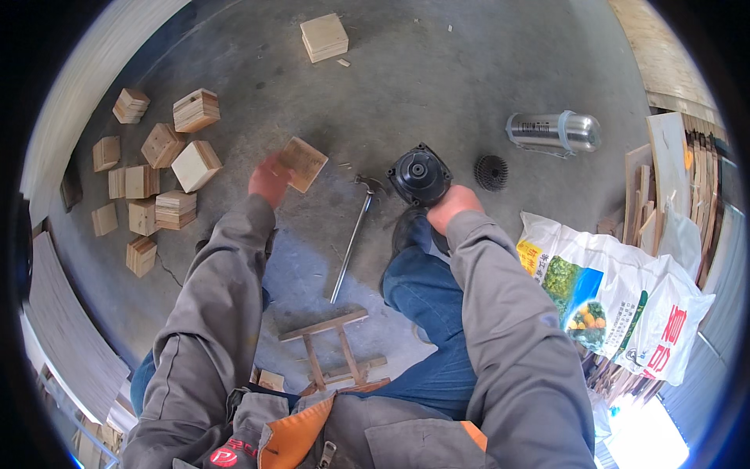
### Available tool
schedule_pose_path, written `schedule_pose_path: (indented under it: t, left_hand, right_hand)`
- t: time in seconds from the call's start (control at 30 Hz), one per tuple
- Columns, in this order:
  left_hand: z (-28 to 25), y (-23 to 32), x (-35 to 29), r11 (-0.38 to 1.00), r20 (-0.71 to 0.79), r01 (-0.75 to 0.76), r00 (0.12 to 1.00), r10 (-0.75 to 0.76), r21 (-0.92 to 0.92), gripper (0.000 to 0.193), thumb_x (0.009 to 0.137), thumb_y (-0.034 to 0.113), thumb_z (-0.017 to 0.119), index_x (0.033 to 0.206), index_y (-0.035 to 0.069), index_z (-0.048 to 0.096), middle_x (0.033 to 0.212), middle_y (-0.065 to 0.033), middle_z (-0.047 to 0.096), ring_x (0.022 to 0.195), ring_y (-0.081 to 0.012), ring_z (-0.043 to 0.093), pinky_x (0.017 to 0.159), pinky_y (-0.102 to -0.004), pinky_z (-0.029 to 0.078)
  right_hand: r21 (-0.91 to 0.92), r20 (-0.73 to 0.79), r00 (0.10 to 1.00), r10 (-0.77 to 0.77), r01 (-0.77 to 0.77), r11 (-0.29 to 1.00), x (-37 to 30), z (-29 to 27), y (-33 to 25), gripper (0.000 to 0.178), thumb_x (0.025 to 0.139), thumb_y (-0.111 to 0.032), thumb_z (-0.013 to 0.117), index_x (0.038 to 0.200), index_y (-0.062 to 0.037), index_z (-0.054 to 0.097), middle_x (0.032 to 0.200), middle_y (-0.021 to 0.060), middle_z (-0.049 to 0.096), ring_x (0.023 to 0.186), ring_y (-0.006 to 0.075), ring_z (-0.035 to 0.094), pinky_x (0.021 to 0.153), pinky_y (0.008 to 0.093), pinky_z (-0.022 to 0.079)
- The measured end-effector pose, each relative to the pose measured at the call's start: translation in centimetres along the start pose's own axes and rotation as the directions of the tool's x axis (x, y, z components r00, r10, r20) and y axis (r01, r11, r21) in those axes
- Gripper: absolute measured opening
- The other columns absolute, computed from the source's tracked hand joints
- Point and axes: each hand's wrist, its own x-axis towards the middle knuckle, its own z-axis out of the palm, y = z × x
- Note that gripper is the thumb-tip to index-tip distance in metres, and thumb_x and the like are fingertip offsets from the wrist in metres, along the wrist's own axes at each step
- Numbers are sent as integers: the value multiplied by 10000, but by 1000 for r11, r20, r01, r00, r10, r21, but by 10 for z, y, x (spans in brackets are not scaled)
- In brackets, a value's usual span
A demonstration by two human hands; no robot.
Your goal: The person sits on the floor and repeatedly picks up small wooden blocks, drills a hole into each one using a handheld power drill, and places the finished block aside. The process is repeated for multiple blocks.
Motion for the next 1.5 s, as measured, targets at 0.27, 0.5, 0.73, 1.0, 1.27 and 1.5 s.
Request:
schedule_pose_path:
  t: [0.27,0.5,0.73,1.0,1.27,1.5]
  left_hand:
    - [-2,-12,-9,995,167,80,983,-70,-51,642,890,392,723,1443,86,609,1360,-209,675,1258,-380,641,1065,-438,509]
    - [-59,-66,-33,991,-22,126,992,-126,39,642,882,448,759,1391,69,660,1296,-194,721,1225,-366,676,1067,-421,517]
    - [-196,2,-64,988,-6,8,1000,-9,-153,548,898,252,811,1354,-12,660,1247,-185,739,1151,-265,706,1009,-362,540]
    - [-307,136,-263,863,-112,-505,856,504,23,546,916,252,783,1392,36,624,1276,-194,712,1178,-360,687,1017,-400,542]
    - [-307,126,-289,879,-37,-380,913,407,288,540,905,260,777,1373,49,609,1171,-183,721,1112,-383,687,955,-446,558]
    - [-318,124,-291,892,-24,-315,940,341,325,559,888,243,791,1381,48,613,1192,-191,716,1117,-383,685,958,-440,555]
  right_hand:
    - [-18,-36,999,-20,19,1000,0,6,5,320,856,-217,682,1118,-61,778,1195,242,725,1194,433,651,1000,445,535]
    - [-29,-64,997,-32,30,999,0,5,3,329,849,-219,691,1103,-29,777,1183,255,726,1182,430,664,1003,441,536]
    - [-99,-72,994,-84,77,992,-9,4,-12,422,726,-205,808,1090,5,777,1111,254,757,1105,402,720,954,428,566]
    - [-71,-90,982,-167,161,984,-11,2,-5,298,667,-140,819,906,31,772,765,159,745,705,281,736,689,387,575]
    - [153,-44,941,-334,337,929,-64,-32,-65,175,693,-127,786,827,-15,782,743,113,755,694,211,725,684,360,569]
    - [274,-38,852,-523,512,814,-87,-15,-127,166,703,-65,772,860,-16,778,733,85,749,677,195,712,669,354,565]
